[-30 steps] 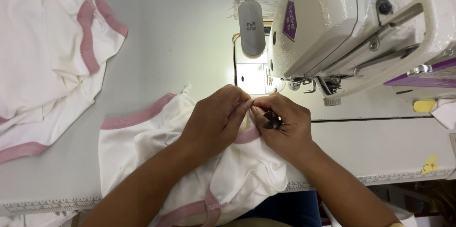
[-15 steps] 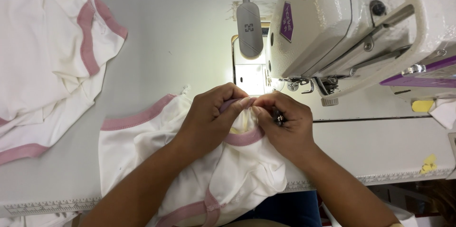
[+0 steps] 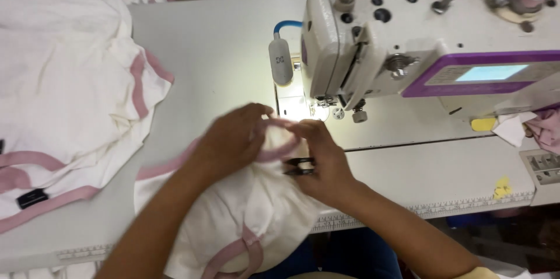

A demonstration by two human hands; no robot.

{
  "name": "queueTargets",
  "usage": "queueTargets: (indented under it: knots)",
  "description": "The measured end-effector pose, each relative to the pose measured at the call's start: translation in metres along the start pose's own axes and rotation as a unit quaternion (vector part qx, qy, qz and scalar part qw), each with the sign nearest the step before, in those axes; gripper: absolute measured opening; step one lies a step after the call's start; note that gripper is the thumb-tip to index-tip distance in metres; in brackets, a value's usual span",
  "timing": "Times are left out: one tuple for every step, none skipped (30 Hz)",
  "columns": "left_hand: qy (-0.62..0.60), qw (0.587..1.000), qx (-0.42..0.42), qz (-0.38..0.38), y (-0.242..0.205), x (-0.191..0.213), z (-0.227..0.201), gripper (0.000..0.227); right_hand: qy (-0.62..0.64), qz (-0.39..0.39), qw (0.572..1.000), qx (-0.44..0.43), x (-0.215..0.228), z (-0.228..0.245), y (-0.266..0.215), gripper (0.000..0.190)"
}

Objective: Trimming excess threads from a finished garment using thread snips at a sewing station.

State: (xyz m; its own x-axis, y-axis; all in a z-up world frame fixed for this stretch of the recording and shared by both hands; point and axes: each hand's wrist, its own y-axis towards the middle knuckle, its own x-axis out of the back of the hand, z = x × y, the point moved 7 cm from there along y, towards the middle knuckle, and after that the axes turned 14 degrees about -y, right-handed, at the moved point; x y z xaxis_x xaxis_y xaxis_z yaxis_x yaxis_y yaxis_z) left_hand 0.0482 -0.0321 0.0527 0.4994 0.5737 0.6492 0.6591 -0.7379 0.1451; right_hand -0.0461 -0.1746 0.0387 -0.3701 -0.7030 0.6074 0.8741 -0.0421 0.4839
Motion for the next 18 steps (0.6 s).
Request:
queueTargets:
  knots:
    - [0.008,1.000,-0.003,-0.001,0.003,0.014,-0.001,0.034,0.003,-0.007,1.000,0.005,0.004,0.013,0.003,0.048]
    - [0.255,0.953,-0.147,-0.073,0.001,0.032,-0.024,0.033,0.008,0.038,0.999,-0.009,0.001,0.024,0.006,0.052]
    - [0.482,0.819,-0.279,-0.139,-0.005,0.042,-0.046,0.033,0.014,0.080,0.997,-0.017,-0.002,0.036,0.012,0.057]
    - [0.493,0.811,-0.282,-0.142,-0.004,0.063,-0.071,0.033,0.018,0.071,0.997,-0.008,0.000,0.042,0.014,0.057]
    - [0.461,0.810,-0.329,-0.153,-0.008,0.084,-0.101,0.023,0.024,0.066,0.997,0.022,0.001,0.050,0.017,0.057]
    - [0.428,0.806,-0.376,-0.161,-0.013,0.104,-0.131,0.018,0.030,0.061,0.996,0.052,0.002,0.058,0.021,0.058]
    - [0.436,0.800,-0.378,-0.162,-0.017,0.114,-0.151,0.018,0.033,0.054,0.996,0.059,0.011,0.070,0.026,0.058]
    - [0.467,0.763,-0.406,-0.187,-0.026,0.121,-0.173,0.008,0.052,0.004,0.995,0.087,0.025,0.084,0.031,0.053]
    - [0.492,0.726,-0.432,-0.211,-0.035,0.125,-0.193,0.004,0.069,-0.043,0.990,0.111,0.040,0.096,0.032,0.049]
    - [0.495,0.723,-0.434,-0.211,-0.037,0.125,-0.194,0.004,0.070,-0.046,0.990,0.114,0.050,0.105,0.037,0.049]
    - [0.531,0.683,-0.460,-0.200,-0.043,0.117,-0.194,0.012,0.050,-0.103,0.982,0.147,0.067,0.118,0.037,0.047]
    - [0.565,0.641,-0.484,-0.188,-0.048,0.108,-0.191,0.026,0.030,-0.159,0.970,0.180,0.082,0.129,0.036,0.047]
    - [0.563,0.646,-0.480,-0.187,-0.051,0.096,-0.184,0.026,0.031,-0.154,0.972,0.177,0.082,0.125,0.037,0.047]
    - [0.549,0.648,-0.497,-0.177,-0.057,0.082,-0.177,0.023,0.001,-0.163,0.967,0.194,0.081,0.124,0.037,0.041]
    - [0.532,0.654,-0.512,-0.166,-0.062,0.065,-0.168,0.021,-0.029,-0.168,0.963,0.207,0.080,0.121,0.036,0.036]
    - [0.527,0.662,-0.507,-0.163,-0.067,0.044,-0.154,0.021,-0.028,-0.160,0.966,0.201,0.068,0.109,0.031,0.036]
    - [0.476,0.693,-0.504,-0.198,-0.072,0.030,-0.143,0.016,0.006,-0.168,0.970,0.178,0.060,0.093,0.027,0.023]
    - [0.424,0.720,-0.498,-0.233,-0.078,0.016,-0.131,0.019,0.039,-0.175,0.972,0.154,0.051,0.078,0.022,0.012]
